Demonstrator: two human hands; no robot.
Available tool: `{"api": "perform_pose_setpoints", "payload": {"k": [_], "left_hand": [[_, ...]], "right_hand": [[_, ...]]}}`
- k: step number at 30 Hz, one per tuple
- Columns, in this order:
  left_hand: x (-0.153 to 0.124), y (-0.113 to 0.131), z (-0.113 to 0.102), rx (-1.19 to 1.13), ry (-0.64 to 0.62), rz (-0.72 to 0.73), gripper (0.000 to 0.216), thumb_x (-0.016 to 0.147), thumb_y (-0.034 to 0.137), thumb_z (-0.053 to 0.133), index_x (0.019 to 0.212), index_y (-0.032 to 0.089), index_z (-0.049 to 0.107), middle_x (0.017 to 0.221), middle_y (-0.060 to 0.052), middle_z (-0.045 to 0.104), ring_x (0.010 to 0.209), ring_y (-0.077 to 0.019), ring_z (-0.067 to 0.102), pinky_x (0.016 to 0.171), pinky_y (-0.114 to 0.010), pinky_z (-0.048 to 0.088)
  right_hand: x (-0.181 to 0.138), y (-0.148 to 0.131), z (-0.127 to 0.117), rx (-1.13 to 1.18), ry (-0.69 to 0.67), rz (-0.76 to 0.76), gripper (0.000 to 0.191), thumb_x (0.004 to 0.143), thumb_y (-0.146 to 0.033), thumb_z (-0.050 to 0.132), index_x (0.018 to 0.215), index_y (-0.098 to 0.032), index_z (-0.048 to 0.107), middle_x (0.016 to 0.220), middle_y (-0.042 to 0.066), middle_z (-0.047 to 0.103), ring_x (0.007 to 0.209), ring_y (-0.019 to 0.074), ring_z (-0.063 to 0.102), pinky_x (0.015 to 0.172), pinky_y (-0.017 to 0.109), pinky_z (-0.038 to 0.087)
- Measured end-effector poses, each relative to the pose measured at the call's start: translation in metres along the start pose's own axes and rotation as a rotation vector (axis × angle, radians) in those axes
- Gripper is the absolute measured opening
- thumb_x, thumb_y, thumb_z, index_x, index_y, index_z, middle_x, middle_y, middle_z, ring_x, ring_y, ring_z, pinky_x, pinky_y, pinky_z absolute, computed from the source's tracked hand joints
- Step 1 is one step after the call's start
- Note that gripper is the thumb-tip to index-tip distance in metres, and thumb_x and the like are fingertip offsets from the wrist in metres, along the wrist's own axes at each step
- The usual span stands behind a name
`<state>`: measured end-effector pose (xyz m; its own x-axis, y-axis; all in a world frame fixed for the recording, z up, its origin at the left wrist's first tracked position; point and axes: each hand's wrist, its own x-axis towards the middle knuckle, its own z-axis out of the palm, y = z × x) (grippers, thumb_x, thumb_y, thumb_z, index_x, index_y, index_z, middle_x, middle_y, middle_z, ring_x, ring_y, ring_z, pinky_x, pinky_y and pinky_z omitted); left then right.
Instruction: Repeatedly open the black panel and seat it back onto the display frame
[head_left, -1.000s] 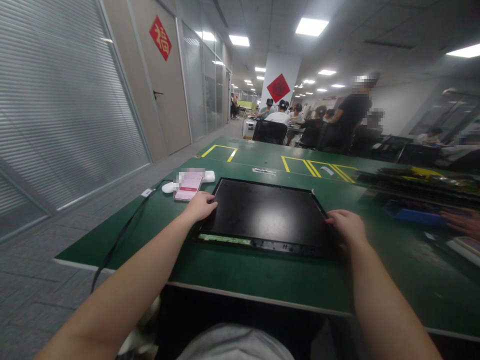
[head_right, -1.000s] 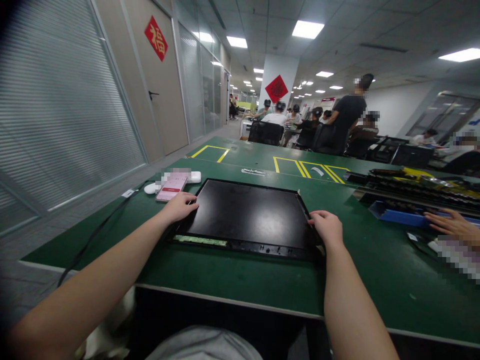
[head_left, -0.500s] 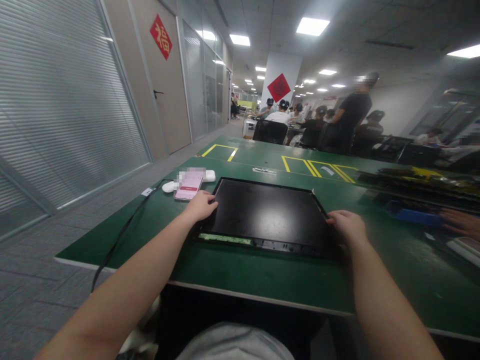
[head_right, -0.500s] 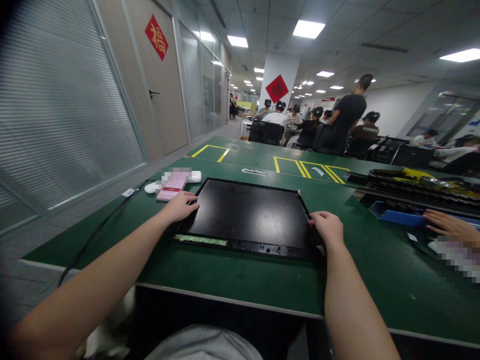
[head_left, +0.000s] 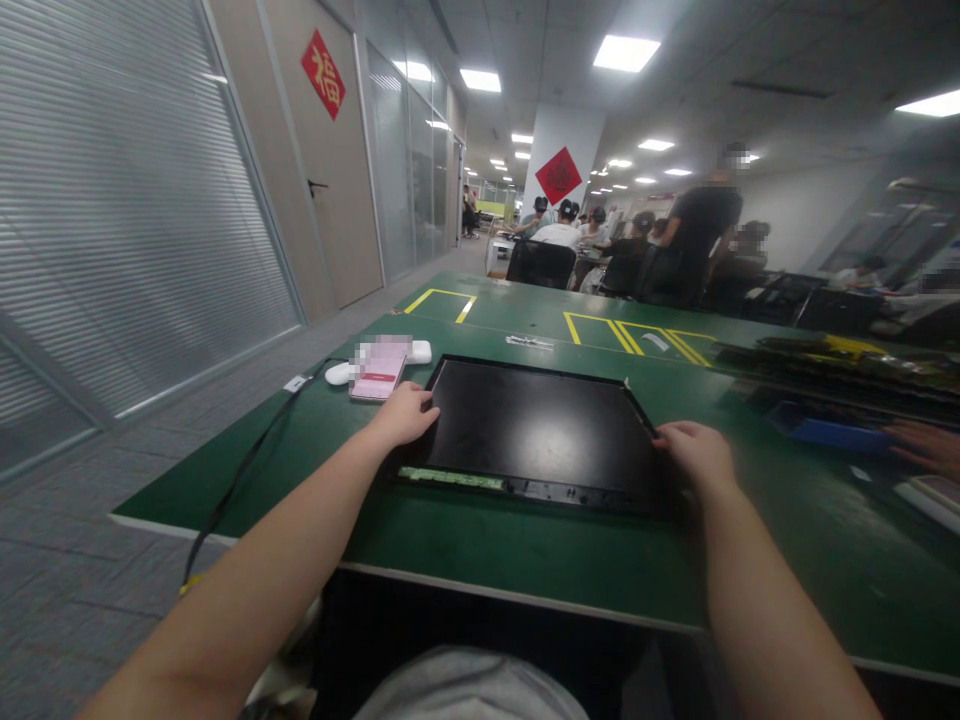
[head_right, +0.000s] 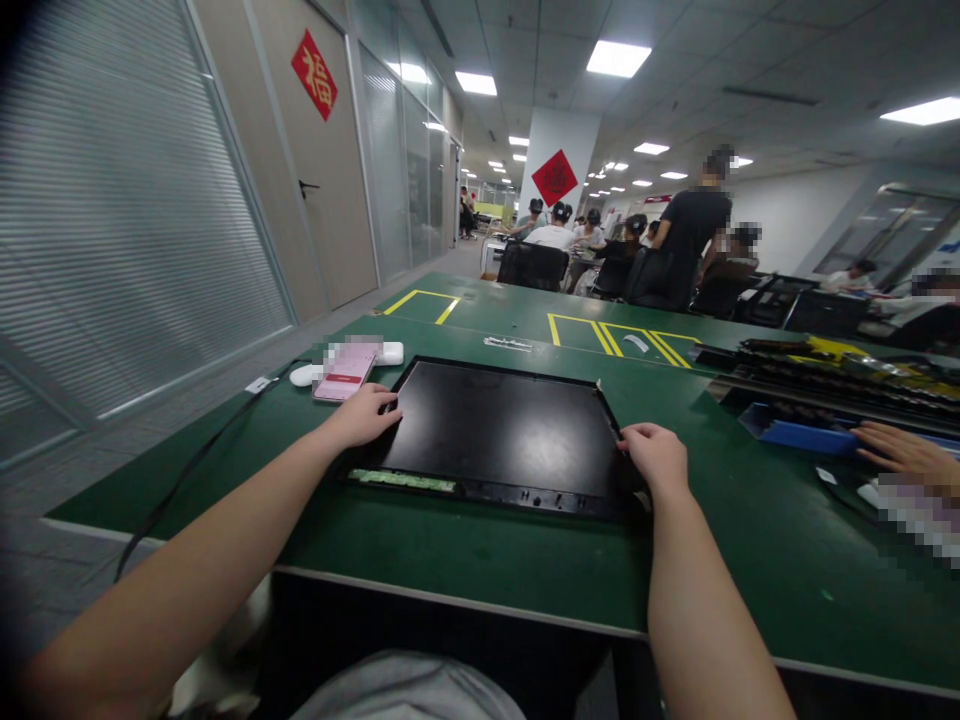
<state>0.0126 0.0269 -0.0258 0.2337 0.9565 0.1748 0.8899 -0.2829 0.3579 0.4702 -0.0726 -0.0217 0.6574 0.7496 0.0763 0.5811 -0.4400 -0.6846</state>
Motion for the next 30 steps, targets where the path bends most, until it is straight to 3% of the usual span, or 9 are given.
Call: {"api": "perform_pose_setpoints", "payload": {"k": [5, 8, 12, 15, 22, 30], "left_hand": [[-0.006, 0.003, -0.003, -0.024, -0.011, 0.063, 0.06, 0.078, 0.044, 0.063, 0.128, 0.011, 0.064, 0.138, -0.021, 0.048, 0.129, -0.0375, 0.047, 0.11, -0.044, 0.035], [-0.011, 0.006, -0.009, -0.066, -0.038, 0.182, 0.072, 0.072, 0.051, 0.069, 0.135, 0.017, 0.06, 0.147, -0.018, 0.041, 0.135, -0.0392, 0.039, 0.113, -0.047, 0.031], [-0.018, 0.012, -0.02, -0.112, -0.189, 0.364, 0.066, 0.071, 0.051, 0.073, 0.131, 0.023, 0.063, 0.146, -0.014, 0.047, 0.136, -0.0357, 0.041, 0.112, -0.047, 0.032], [-0.022, 0.014, -0.027, -0.107, -0.268, 0.425, 0.065, 0.072, 0.048, 0.074, 0.132, 0.026, 0.062, 0.146, -0.012, 0.048, 0.135, -0.0343, 0.042, 0.112, -0.047, 0.033], [-0.024, 0.013, -0.032, -0.166, -0.374, 0.454, 0.067, 0.069, 0.044, 0.078, 0.132, 0.03, 0.061, 0.15, -0.01, 0.044, 0.136, -0.0334, 0.042, 0.111, -0.047, 0.033], [-0.025, 0.017, -0.035, -0.175, -0.395, 0.477, 0.066, 0.069, 0.037, 0.079, 0.133, 0.033, 0.06, 0.15, -0.007, 0.047, 0.137, -0.0323, 0.042, 0.114, -0.05, 0.027]], "right_hand": [[-0.005, -0.006, 0.001, -0.049, 0.017, -0.066, 0.03, 0.072, -0.033, 0.056, 0.091, -0.022, 0.076, 0.084, 0.006, 0.075, 0.085, 0.025, 0.066, 0.075, 0.034, 0.046], [-0.008, -0.01, 0.006, -0.037, -0.014, -0.174, 0.031, 0.073, -0.032, 0.057, 0.095, -0.022, 0.076, 0.094, 0.005, 0.075, 0.092, 0.0234, 0.066, 0.082, 0.032, 0.046], [-0.007, -0.009, 0.017, -0.016, -0.131, -0.354, 0.038, 0.074, -0.031, 0.058, 0.108, -0.024, 0.075, 0.114, 0.004, 0.072, 0.106, 0.024, 0.064, 0.095, 0.035, 0.045], [-0.004, -0.004, 0.023, -0.041, -0.223, -0.428, 0.041, 0.075, -0.031, 0.058, 0.112, -0.025, 0.074, 0.124, 0.004, 0.068, 0.116, 0.0257, 0.061, 0.104, 0.039, 0.041], [-0.004, -0.002, 0.024, -0.107, -0.254, -0.436, 0.043, 0.078, -0.029, 0.059, 0.118, -0.024, 0.072, 0.126, 0.006, 0.067, 0.119, 0.0274, 0.06, 0.105, 0.041, 0.043], [-0.005, -0.004, 0.024, -0.138, -0.262, -0.43, 0.039, 0.08, -0.027, 0.059, 0.116, -0.023, 0.073, 0.125, 0.005, 0.068, 0.119, 0.0258, 0.06, 0.106, 0.039, 0.042]]}}
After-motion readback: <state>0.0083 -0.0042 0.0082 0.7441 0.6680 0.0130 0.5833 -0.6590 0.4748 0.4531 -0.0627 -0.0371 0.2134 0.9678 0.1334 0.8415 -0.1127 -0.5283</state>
